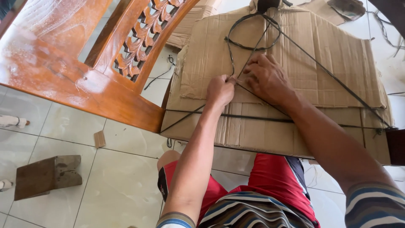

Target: Fastening cardboard pieces to the legs and frame of a wooden chair using black cord to protect it.

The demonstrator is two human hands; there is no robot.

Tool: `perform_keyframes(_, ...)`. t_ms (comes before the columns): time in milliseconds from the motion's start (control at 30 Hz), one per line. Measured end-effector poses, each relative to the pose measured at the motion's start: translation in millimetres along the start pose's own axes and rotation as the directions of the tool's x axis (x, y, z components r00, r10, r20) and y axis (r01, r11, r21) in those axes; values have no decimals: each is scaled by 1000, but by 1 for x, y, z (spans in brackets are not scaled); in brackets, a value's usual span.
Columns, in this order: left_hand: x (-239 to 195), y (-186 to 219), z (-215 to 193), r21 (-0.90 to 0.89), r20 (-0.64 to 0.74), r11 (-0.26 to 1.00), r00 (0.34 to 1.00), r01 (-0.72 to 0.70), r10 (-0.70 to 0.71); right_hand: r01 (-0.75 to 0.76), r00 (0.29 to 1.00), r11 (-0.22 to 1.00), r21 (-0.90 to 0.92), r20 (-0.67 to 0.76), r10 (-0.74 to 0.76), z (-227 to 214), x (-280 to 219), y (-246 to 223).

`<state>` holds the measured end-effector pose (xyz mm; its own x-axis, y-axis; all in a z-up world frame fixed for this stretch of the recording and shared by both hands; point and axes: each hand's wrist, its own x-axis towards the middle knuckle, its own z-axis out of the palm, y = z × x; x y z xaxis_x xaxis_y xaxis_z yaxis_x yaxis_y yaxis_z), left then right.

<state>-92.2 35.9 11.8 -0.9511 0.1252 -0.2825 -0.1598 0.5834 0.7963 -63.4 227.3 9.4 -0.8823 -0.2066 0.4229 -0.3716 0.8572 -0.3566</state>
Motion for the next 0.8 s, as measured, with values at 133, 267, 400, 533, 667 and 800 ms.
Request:
perform_keyframes(133, 9, -11, 6, -53, -17, 998, 1000, -24, 23, -44, 996, 999, 22, 84, 42, -12, 0, -13)
perform_keyframes(267, -7, 15, -7, -83, -4, 997, 1000, 4, -5, -99, 993, 986, 132, 76, 89, -3, -2, -7)
perform_keyframes(400, -9, 26, -13, -56, 22, 998, 999, 28, -26, -137, 985, 979, 150, 127, 119, -6, -1, -10)
perform_keyframes(533, -3, 25, -12, -29, 38, 998, 998, 51, -50, -81, 989, 987, 140, 135, 62, -19, -1, -22)
perform_keyframes(667, 2, 27, -13, -167, 55, 983, 996, 71, -63, -7, 982, 995, 96, 189, -11, -24, 3, -24)
perform_keyframes(800, 2, 22, -10, -271, 67, 961, 997, 50, -33, 20, 985, 985, 172, 163, -49, -12, 7, -8)
